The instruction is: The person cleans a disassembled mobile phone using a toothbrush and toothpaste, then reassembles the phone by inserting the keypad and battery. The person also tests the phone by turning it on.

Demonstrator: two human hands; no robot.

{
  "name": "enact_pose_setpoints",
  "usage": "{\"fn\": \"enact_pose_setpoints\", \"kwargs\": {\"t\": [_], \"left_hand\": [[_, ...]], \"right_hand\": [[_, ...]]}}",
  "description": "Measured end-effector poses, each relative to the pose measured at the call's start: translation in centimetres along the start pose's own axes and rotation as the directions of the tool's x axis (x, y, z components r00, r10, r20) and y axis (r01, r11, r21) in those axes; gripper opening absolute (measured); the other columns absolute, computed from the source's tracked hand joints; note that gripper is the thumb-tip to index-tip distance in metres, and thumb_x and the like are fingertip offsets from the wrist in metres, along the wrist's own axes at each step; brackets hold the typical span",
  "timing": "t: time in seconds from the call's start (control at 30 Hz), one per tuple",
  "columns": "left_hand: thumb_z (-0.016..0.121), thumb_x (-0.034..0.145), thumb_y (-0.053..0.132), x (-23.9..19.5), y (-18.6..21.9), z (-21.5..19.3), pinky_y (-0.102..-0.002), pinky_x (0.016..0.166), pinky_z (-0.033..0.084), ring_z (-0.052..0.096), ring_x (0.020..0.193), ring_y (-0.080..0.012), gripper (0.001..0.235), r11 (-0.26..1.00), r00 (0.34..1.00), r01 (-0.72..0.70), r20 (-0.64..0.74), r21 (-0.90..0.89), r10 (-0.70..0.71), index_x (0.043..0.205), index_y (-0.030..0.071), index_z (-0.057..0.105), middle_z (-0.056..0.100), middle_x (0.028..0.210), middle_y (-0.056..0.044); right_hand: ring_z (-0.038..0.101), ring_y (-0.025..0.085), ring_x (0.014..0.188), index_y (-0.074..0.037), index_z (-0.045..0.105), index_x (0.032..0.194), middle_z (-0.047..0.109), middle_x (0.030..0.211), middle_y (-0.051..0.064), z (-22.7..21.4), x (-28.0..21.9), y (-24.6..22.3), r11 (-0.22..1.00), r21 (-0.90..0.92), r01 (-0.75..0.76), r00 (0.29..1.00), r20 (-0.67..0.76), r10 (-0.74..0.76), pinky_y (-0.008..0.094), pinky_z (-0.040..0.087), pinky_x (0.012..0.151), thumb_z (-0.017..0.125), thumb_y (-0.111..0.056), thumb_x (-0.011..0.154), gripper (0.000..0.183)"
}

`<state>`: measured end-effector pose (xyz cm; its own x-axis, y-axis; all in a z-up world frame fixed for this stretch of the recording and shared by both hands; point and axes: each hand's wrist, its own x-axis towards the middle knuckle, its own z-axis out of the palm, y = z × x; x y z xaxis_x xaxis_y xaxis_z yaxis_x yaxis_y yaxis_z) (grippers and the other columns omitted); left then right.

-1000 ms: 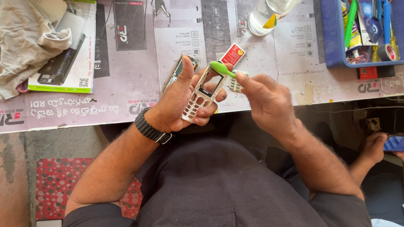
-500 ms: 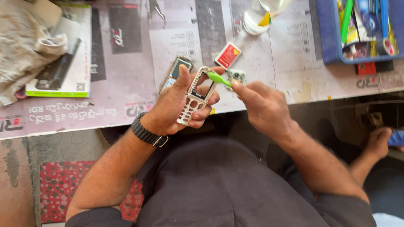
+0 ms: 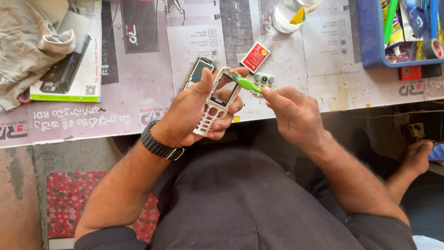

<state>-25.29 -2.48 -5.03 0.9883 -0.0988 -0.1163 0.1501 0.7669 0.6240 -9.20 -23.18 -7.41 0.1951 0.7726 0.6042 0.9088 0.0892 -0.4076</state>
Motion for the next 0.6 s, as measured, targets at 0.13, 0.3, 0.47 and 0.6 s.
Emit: {"fn": "enact_pose_setpoints", "kwargs": {"t": [0.13, 0.3, 0.47, 0.6], "left_hand": [[0.040, 0.102, 0.064, 0.2, -0.7, -0.5, -0.023, 0.051, 0.043, 0.048, 0.063, -0.0085, 0.077, 0.999, 1.000, 0.021, -0.020, 0.032, -0.020, 0.161, 0.014, 0.039, 0.056, 0.098, -0.006], [0.043, 0.109, 0.056, 0.2, -0.5, -1.3, -0.029, 0.054, 0.051, 0.058, 0.068, -0.0141, 0.067, 0.988, 0.995, -0.096, -0.022, 0.124, 0.100, 0.154, 0.007, 0.046, 0.059, 0.099, -0.011], [0.039, 0.106, 0.054, 0.6, -0.4, -1.9, -0.046, 0.089, 0.065, 0.071, 0.104, -0.0290, 0.068, 0.970, 0.979, -0.128, -0.131, 0.207, 0.158, 0.136, -0.007, 0.052, 0.064, 0.113, -0.020], [0.035, 0.104, 0.056, 0.9, -0.5, -1.7, -0.048, 0.098, 0.061, 0.068, 0.119, -0.0350, 0.071, 0.976, 0.980, -0.114, -0.137, 0.188, 0.141, 0.130, -0.007, 0.053, 0.061, 0.133, -0.023]], "right_hand": [[0.067, 0.025, 0.076, -0.009, 0.061, 0.139, 0.069, 0.096, 0.011, -0.1, -0.7, -0.3, 0.998, 0.028, -0.052, 0.998, 0.038, 0.051, 0.038, 0.053, 0.064, 0.068, 0.010, 0.097, 0.046], [0.068, 0.023, 0.078, -0.006, 0.061, 0.140, 0.067, 0.097, 0.010, -1.5, 0.1, -0.5, 0.999, -0.020, -0.043, 0.999, 0.011, 0.044, 0.033, 0.055, 0.062, 0.067, 0.008, 0.103, 0.039], [0.065, 0.023, 0.068, -0.005, 0.068, 0.131, 0.069, 0.091, 0.010, -1.9, -0.1, -1.3, 0.995, -0.099, 0.027, 0.993, 0.117, -0.015, 0.036, 0.051, 0.056, 0.068, 0.007, 0.097, 0.036], [0.067, 0.026, 0.070, -0.007, 0.069, 0.127, 0.070, 0.092, 0.010, -0.8, 0.3, -1.5, 0.985, -0.118, 0.128, 0.971, 0.219, -0.100, 0.038, 0.053, 0.058, 0.067, 0.005, 0.089, 0.040]]}}
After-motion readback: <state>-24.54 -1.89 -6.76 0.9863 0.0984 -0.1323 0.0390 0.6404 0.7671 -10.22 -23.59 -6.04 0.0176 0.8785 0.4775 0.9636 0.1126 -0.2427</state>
